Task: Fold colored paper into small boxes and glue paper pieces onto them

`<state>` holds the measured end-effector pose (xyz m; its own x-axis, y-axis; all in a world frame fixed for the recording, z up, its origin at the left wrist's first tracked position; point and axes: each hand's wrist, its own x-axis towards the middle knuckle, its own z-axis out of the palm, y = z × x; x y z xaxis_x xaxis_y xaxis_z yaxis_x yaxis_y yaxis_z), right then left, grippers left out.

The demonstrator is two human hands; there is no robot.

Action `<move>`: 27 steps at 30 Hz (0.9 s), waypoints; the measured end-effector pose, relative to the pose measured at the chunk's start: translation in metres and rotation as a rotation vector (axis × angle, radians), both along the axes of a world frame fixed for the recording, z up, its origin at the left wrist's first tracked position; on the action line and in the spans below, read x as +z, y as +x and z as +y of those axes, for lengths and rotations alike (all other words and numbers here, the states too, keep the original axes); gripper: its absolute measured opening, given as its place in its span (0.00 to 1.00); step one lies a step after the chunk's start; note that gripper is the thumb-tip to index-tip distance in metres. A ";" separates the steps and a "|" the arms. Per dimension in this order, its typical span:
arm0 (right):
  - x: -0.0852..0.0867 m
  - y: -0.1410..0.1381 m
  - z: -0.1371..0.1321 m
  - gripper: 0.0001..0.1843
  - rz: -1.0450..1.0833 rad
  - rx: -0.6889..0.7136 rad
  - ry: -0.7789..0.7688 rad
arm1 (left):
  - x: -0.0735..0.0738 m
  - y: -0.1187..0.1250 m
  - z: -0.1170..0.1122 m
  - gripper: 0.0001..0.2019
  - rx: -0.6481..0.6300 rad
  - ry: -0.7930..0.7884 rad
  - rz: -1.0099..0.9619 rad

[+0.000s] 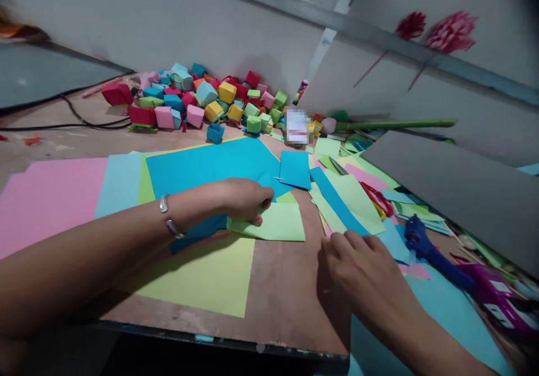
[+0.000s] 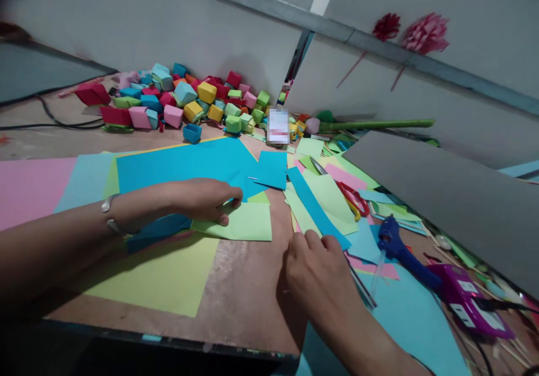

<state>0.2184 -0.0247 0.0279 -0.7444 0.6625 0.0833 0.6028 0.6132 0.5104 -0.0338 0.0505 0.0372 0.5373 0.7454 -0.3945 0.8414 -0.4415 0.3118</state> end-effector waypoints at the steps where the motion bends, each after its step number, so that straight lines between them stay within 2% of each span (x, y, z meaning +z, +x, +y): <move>1: 0.004 -0.002 0.002 0.09 0.028 0.006 -0.006 | 0.000 0.000 0.000 0.17 0.001 0.001 0.004; 3: 0.007 -0.012 0.007 0.09 0.095 0.082 -0.075 | 0.000 0.001 -0.001 0.17 0.003 0.006 0.016; 5: 0.005 -0.024 0.011 0.09 0.135 0.170 -0.218 | 0.002 0.001 -0.002 0.17 0.003 0.012 0.030; 7: 0.000 -0.033 0.014 0.09 0.140 0.194 -0.353 | 0.004 0.001 -0.002 0.17 0.001 0.015 0.045; 9: -0.005 -0.038 0.016 0.11 0.154 0.185 -0.421 | 0.008 0.003 -0.003 0.16 -0.002 0.015 0.062; 11: -0.006 -0.039 0.018 0.11 0.172 0.211 -0.419 | 0.012 0.009 -0.004 0.17 -0.001 0.018 0.085; 15: -0.007 -0.033 0.020 0.10 0.208 0.284 -0.354 | 0.015 0.026 -0.008 0.30 0.050 0.059 0.159; 19: -0.010 -0.029 0.021 0.10 0.226 0.276 -0.354 | 0.014 0.033 -0.014 0.32 0.098 0.110 0.189; 23: -0.011 -0.028 0.020 0.10 0.229 0.252 -0.381 | 0.012 0.018 -0.023 0.32 0.125 0.155 0.199; 27: -0.011 -0.029 0.019 0.11 0.263 0.221 -0.412 | 0.011 -0.017 -0.036 0.29 0.179 0.192 0.227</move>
<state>0.1893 -0.0060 0.0170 -0.8589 0.5096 0.0521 0.5118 0.8577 0.0494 -0.0509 0.0142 0.0486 0.3060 0.8923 -0.3319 0.9491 -0.3131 0.0334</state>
